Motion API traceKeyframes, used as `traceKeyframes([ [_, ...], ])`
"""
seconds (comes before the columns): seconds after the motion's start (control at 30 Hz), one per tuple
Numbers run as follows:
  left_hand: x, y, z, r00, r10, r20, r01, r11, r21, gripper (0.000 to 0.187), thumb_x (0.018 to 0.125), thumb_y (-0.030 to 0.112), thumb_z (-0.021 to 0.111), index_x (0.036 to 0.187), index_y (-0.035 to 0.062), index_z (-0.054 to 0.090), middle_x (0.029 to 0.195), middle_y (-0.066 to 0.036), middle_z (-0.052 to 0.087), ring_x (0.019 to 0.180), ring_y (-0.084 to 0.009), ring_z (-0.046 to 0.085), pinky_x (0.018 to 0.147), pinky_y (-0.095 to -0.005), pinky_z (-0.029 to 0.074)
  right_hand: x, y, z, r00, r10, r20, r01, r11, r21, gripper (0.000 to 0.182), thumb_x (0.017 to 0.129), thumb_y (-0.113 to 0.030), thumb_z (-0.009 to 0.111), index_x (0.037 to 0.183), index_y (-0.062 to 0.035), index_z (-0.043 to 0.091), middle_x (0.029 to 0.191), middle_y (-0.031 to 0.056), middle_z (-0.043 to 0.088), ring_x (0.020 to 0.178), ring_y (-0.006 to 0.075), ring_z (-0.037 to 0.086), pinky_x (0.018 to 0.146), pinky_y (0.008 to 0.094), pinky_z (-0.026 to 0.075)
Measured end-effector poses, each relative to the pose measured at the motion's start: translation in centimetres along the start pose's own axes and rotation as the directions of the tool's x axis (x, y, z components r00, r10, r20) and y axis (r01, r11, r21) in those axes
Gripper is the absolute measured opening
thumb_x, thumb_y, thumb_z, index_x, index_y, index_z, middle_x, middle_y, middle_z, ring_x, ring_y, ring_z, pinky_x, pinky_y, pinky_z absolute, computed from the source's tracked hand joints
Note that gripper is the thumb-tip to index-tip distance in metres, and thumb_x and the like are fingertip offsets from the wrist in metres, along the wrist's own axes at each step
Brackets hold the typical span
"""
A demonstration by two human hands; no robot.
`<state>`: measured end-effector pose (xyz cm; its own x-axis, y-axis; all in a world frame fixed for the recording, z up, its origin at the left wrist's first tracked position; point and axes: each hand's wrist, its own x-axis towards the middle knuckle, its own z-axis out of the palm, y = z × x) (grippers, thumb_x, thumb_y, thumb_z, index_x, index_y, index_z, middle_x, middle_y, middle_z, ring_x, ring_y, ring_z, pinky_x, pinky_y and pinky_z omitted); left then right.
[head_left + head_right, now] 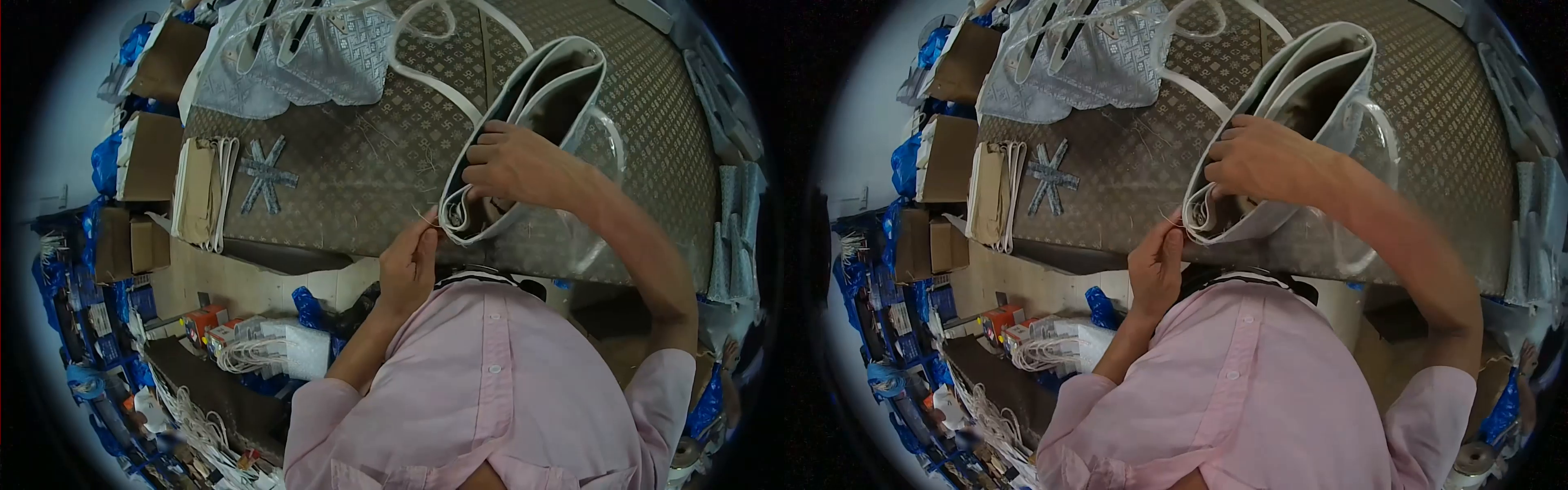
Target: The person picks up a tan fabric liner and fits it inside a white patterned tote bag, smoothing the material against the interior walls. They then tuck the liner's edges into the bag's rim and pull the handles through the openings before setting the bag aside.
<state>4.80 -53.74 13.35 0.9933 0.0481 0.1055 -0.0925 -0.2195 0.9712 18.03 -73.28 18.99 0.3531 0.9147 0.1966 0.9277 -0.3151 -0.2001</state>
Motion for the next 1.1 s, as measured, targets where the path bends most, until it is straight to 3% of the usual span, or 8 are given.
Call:
traceKeyframes([
  [0.1,-0.4,0.2,0.2,0.999,0.022,-0.023,-0.022,1.000,-0.011,0.027,0.091,0.006,0.056,0.117,0.0008,0.060,0.093,-0.012,0.066,0.075,-0.0203,0.065,0.066,-0.0301,0.051,-1.7,-0.6,-0.2,1.000,0.002,0.022,-0.003,1.000,0.026,0.019,0.081,-0.028,0.062,0.074,-0.0105,0.060,0.078,0.0023,0.059,0.083,0.0196,0.057,0.084,0.0338,0.042],
  [0.27,2.9,2.7,-1.7,0.704,0.327,0.630,-0.644,0.668,0.373,0.033,0.075,0.003,0.066,0.107,0.0082,0.064,0.097,-0.009,0.059,0.077,-0.0243,0.062,0.065,-0.0318,0.053,-3.4,-1.0,-0.2,0.996,0.051,0.068,-0.056,0.995,0.083,0.018,0.082,-0.026,0.061,0.073,-0.0103,0.063,0.080,0.0018,0.061,0.087,0.0189,0.058,0.087,0.0326,0.040],
  [0.5,5.7,4.7,-0.9,0.418,0.440,0.794,-0.878,0.419,0.230,0.027,0.070,0.006,0.071,0.096,0.0081,0.064,0.105,-0.009,0.057,0.100,-0.0281,0.057,0.080,-0.0395,0.050,-6.4,0.1,-1.5,0.942,0.246,0.227,-0.335,0.715,0.614,0.080,0.061,-0.019,0.078,0.134,-0.0082,0.047,0.113,0.0090,0.063,0.114,0.0255,0.056,0.117,0.0437,0.018],
  [0.7,9.4,4.7,0.2,0.040,0.525,0.850,-0.933,0.324,-0.156,0.017,0.070,0.009,0.066,0.086,0.0058,0.061,0.101,-0.008,0.059,0.106,-0.0267,0.054,0.088,-0.0416,0.047,-8.9,-1.2,-1.4,0.949,0.306,-0.069,-0.190,0.736,0.649,0.075,0.070,-0.025,0.076,0.137,-0.0097,0.046,0.114,0.0093,0.063,0.109,0.0237,0.057,0.094,0.0376,0.046],
  [0.77,9.7,4.2,0.4,-0.033,0.567,0.823,-0.939,0.263,-0.220,0.010,0.073,0.012,0.059,0.080,0.0049,0.058,0.090,-0.009,0.061,0.103,-0.0255,0.055,0.096,-0.0414,0.042,-10.3,-1.5,-2.7,0.777,0.404,-0.482,0.273,0.473,0.838,0.058,0.082,-0.028,0.070,0.132,-0.0056,0.051,0.114,0.0112,0.064,0.105,0.0216,0.061,0.094,0.0360,0.047],
  [0.87,10.6,3.7,0.3,-0.118,0.629,0.769,-0.950,0.153,-0.271,0.008,0.075,0.012,0.058,0.080,0.0053,0.058,0.089,-0.008,0.063,0.104,-0.0248,0.055,0.100,-0.0427,0.040,-11.5,-4.2,-4.5,0.414,0.723,-0.554,-0.240,0.673,0.699,0.029,0.093,-0.023,0.059,0.113,-0.0033,0.065,0.100,0.0091,0.068,0.095,0.0154,0.064,0.085,0.0292,0.049],
  [0.97,12.2,3.5,0.8,-0.224,0.647,0.729,-0.906,0.137,-0.399,0.011,0.076,0.013,0.061,0.084,0.0054,0.059,0.090,-0.008,0.063,0.105,-0.0239,0.055,0.102,-0.0447,0.038,-9.8,-8.2,-1.0,0.340,0.855,-0.392,-0.598,0.518,0.611,0.020,0.093,-0.017,0.059,0.102,-0.0013,0.068,0.099,0.0105,0.067,0.100,0.0189,0.062,0.080,0.0307,0.050],
  [1.1,13.5,2.9,1.3,-0.281,0.659,0.698,-0.832,0.195,-0.519,0.019,0.073,0.014,0.067,0.089,0.0056,0.061,0.091,-0.007,0.061,0.105,-0.0229,0.056,0.102,-0.0469,0.037,-6.9,-9.6,4.6,0.108,0.712,-0.694,-0.685,0.559,0.467,0.012,0.090,-0.008,0.060,0.092,0.0004,0.068,0.090,0.0091,0.068,0.092,0.0182,0.063,0.078,0.0290,0.049],
])
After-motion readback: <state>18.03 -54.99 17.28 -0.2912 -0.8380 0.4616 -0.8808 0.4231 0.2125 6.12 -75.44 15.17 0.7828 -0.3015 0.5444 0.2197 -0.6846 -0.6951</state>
